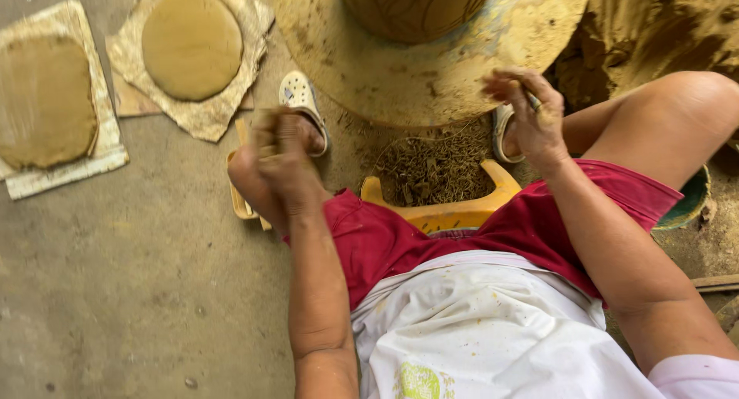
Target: The person carves decorative lines into a large clay pot and cuts out a small rectangular window from its side using a small knife.
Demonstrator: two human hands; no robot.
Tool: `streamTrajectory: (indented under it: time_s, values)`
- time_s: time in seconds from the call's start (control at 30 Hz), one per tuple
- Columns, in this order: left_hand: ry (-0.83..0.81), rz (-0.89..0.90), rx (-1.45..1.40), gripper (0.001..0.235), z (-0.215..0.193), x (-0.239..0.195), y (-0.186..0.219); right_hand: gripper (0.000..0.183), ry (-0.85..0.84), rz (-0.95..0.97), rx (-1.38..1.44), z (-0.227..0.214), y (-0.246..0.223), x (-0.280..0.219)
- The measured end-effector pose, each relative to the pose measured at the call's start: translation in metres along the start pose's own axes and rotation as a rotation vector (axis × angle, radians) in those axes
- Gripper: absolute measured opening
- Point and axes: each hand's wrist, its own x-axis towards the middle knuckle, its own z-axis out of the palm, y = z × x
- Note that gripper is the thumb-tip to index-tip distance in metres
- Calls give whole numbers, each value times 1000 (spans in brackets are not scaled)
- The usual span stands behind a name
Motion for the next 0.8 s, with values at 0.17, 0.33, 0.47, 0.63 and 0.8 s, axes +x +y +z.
streamTrajectory:
  time_s: [0.17,0.33,0.47,0.63,0.8]
  values:
    - [253,176,-97,8,-101,26,-2,36,-17,-475,-876,7,4,2]
    - [458,-50,122,5,-194,0,-134,42,-166,-298,-985,4,31,12]
    - [748,-382,71,10,-273,-46,-234,41,-206,-360,-1090,-4,41,8]
    - [806,-607,232,15,-315,-68,-310,41,-257,-293,-1167,11,40,5]
    - [743,-770,-98,16,-305,-56,-353,41,-304,-264,-1103,21,31,6]
